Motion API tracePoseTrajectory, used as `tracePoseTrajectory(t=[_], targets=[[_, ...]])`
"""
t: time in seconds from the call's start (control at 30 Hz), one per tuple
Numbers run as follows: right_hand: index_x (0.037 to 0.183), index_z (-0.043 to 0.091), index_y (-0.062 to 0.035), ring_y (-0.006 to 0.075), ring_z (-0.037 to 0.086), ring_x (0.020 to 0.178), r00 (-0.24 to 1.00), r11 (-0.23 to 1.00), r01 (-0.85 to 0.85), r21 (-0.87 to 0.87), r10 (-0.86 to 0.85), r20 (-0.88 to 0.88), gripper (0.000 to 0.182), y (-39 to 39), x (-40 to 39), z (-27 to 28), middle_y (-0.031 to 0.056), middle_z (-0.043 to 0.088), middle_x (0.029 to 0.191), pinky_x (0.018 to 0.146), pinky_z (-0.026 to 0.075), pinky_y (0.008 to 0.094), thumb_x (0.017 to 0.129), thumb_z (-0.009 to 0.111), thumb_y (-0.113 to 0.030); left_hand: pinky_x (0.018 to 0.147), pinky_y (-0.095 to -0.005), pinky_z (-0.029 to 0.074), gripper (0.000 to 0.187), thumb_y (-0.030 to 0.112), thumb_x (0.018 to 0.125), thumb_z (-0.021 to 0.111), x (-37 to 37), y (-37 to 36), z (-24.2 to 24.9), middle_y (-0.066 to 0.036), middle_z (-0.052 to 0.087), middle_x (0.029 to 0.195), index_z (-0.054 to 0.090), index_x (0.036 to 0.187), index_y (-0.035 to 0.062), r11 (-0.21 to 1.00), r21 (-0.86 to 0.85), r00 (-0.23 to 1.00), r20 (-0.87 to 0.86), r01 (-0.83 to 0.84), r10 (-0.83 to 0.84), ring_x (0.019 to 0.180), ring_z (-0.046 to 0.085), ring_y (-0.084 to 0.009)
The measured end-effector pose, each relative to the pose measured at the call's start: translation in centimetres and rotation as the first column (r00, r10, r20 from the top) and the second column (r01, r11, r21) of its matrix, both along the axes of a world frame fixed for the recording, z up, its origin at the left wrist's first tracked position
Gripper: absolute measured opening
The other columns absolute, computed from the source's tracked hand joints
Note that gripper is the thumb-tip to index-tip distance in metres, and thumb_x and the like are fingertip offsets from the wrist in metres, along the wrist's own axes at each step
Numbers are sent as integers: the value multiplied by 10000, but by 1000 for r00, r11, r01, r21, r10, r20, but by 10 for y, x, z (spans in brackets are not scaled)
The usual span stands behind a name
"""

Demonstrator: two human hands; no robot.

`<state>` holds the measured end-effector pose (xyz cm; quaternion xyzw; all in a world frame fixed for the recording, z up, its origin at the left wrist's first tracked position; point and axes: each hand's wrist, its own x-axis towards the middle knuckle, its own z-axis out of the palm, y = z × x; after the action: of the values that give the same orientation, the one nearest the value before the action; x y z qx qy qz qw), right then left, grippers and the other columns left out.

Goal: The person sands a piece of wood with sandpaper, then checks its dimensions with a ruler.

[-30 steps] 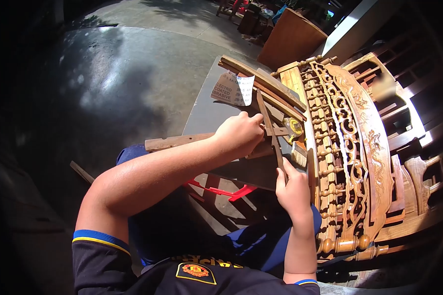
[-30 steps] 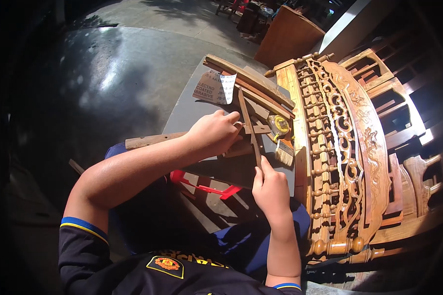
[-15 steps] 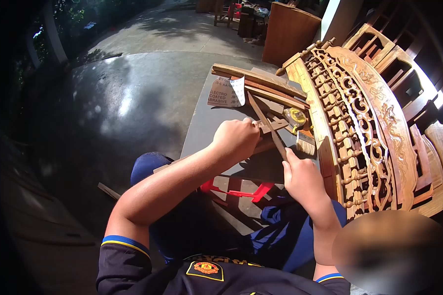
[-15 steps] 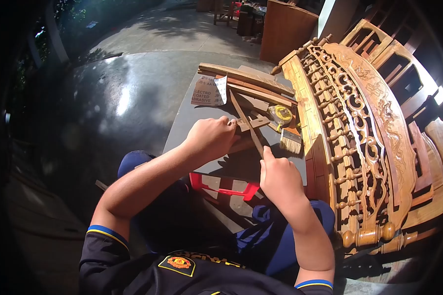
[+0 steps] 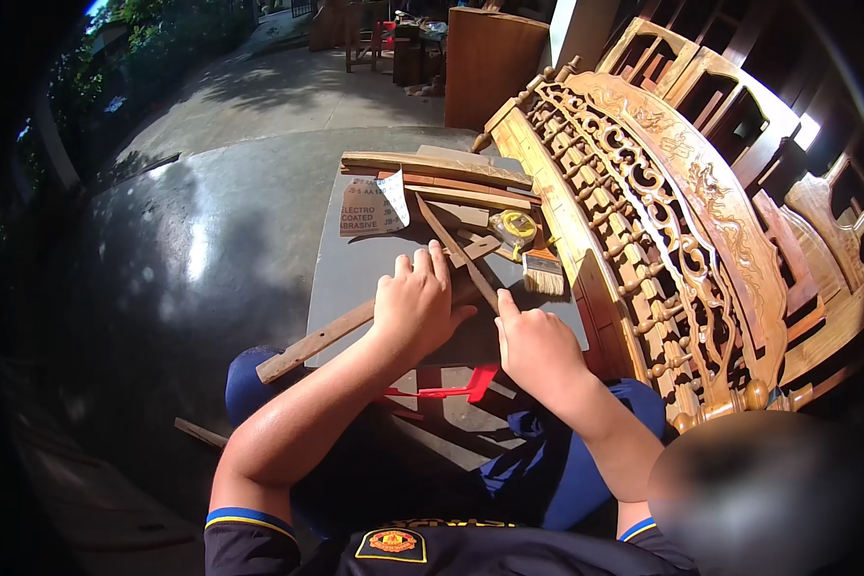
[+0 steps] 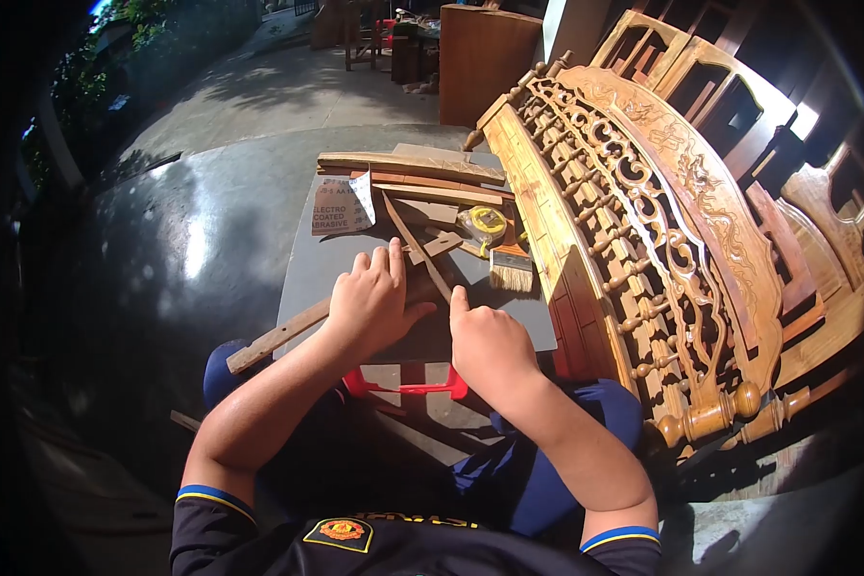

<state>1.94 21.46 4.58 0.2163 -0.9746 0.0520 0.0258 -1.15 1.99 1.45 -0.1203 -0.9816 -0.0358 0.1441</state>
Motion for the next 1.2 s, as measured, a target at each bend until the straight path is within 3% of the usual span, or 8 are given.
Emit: tracePoseTrajectory(t=[0.1,0.3,0.4,0.63,0.77,1.03,1.2], targets=[[1455,589,78,410,778,777,1000,1000,-8,-4,8,-15,463,0,-1,-6,246,757,796,722,641,510,1072,563,-180,794,-399,631,1013,639,884,774,-3,-1,1,-190,671,1168,502,1481,-132,1000,8,999,26,-30,29,1066,685,-343],[1495,586,9,417,760,754,1000,959,-12,-283,12,1,483,21,-2,-20,237,745,790,712,620,534,1060,594,-201,804,-423,633,892,612,875,801,-6,1,-5,-210,672,1149,547,1364,-89,1000,15,999,39,-1,0,1057,695,-387],[1513,575,-14,424,749,741,997,940,-70,-334,63,-32,484,28,-8,-22,237,743,795,707,607,548,1068,587,-204,837,-458,630,831,592,854,831,-9,-3,-3,-225,669,1155,563,1291,-62,998,58,998,62,3,-7,1050,701,-414],[1605,469,-31,431,736,723,997,982,-77,-170,73,-33,567,40,16,-4,221,735,775,684,596,548,1063,575,-160,866,-444,622,812,589,840,840,-13,4,4,-221,662,1153,610,1219,-91,993,54,985,138,-109,100,1058,699,-409],[1585,489,-35,447,730,714,999,981,-21,-192,28,33,558,58,54,19,234,724,757,683,592,552,1046,590,-134,861,-434,621,795,568,850,839,-11,3,0,-215,658,1149,611,1213,-103,993,86,995,71,-82,76,1044,699,-392],[1545,539,-26,443,723,698,998,979,-62,-196,59,-21,515,34,13,-1,245,703,717,676,587,549,1048,592,-148,786,-366,648,779,531,812,888,-15,-3,-3,-167,646,1121,633,1214,-85,993,53,993,50,-106,103,1023,696,-328],[1530,558,-29,455,708,700,995,978,-45,-203,62,78,503,63,43,37,252,680,712,663,567,547,1039,602,-126,795,-361,643,771,544,816,881,-15,-6,-5,-152,641,1108,632,1194,-80,994,49,995,14,-97,96,1005,688,-311]])
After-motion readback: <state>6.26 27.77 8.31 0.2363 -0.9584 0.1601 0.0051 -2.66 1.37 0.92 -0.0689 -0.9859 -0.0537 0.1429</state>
